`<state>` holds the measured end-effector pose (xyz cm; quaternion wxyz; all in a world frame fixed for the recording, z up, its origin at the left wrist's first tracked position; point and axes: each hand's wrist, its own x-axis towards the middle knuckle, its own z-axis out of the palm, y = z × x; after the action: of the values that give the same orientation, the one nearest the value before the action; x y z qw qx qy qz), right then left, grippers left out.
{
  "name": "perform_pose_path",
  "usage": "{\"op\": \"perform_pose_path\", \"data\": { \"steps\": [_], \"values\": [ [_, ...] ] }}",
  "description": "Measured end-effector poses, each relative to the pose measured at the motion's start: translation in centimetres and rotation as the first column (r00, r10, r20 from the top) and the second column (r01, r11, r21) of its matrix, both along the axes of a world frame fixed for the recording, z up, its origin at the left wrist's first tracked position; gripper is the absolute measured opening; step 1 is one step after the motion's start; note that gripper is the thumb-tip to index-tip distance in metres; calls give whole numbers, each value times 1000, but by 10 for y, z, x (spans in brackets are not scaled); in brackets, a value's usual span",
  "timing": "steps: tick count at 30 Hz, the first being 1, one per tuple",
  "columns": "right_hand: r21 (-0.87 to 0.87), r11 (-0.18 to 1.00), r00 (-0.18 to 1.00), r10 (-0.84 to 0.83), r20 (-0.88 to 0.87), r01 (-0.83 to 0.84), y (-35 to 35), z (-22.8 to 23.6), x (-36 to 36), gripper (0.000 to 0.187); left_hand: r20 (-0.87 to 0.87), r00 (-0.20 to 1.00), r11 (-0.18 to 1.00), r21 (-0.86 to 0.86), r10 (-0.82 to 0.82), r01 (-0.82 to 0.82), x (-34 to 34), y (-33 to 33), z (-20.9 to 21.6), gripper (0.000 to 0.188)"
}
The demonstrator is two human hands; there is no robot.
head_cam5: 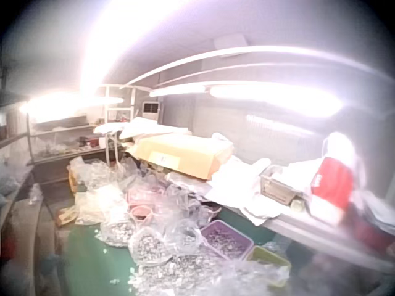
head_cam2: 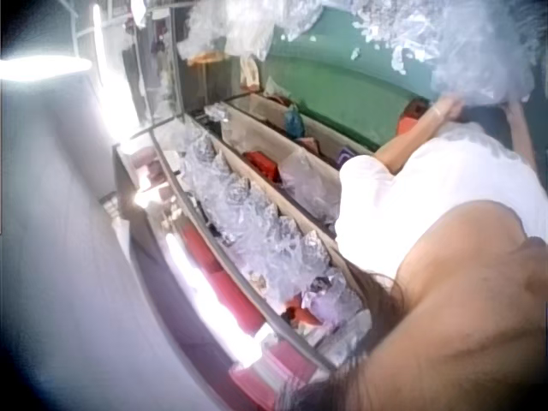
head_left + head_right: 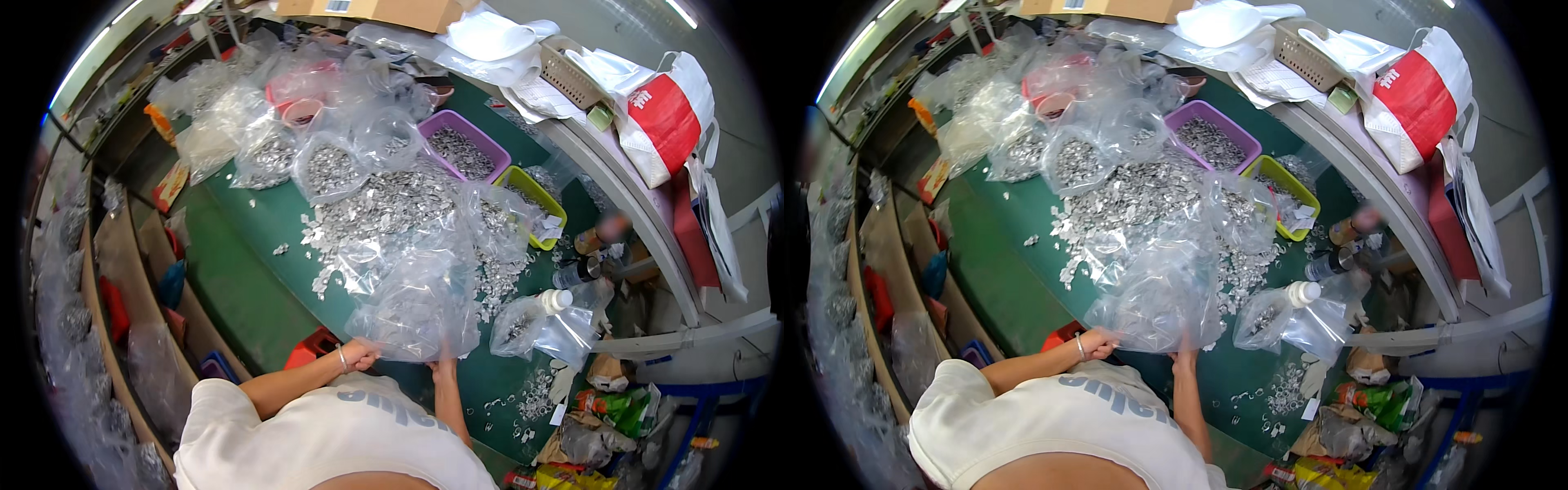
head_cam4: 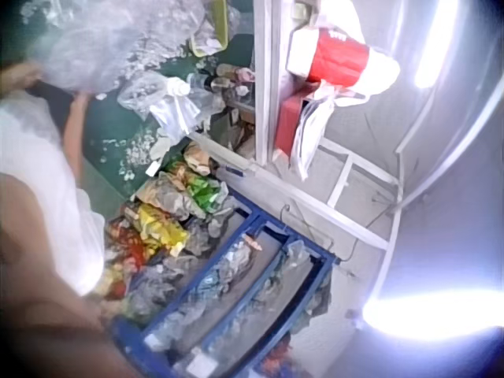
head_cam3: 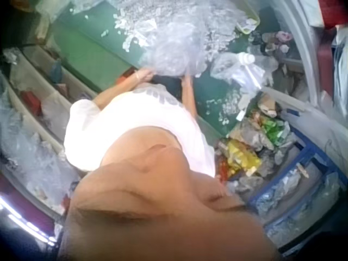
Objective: The person sorts through a large pile of silver metal flakes on a green workbench by hand and then places them into a clear plastic bag.
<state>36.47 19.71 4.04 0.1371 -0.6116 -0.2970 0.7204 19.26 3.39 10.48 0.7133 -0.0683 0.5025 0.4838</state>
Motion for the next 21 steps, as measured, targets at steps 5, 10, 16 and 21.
{"op": "perform_pose_path", "data": {
  "steps": [5, 10, 16, 21],
  "values": [
    [3, 1000, 1000, -13, 25, 13, -2, 28, -18, 54, -8, 1000, 992, 128, -12, 13, -37, 16, 23, 30],
    [26, 999, 996, -41, -76, 43, 17, 56, -42, 46, -31, 997, 948, 313, 70, -57, -78, 68, 56, 35],
    [809, 510, 931, -38, 363, -294, 2, 3, -39, 54, 68, 976, 907, 361, 207, -217, -88, 129, 63, 34],
    [681, 540, 833, 71, 549, -494, -13, 10, -26, 66, 34, 984, 909, 379, 173, -173, -92, 146, 61, 36]
  ]
}}
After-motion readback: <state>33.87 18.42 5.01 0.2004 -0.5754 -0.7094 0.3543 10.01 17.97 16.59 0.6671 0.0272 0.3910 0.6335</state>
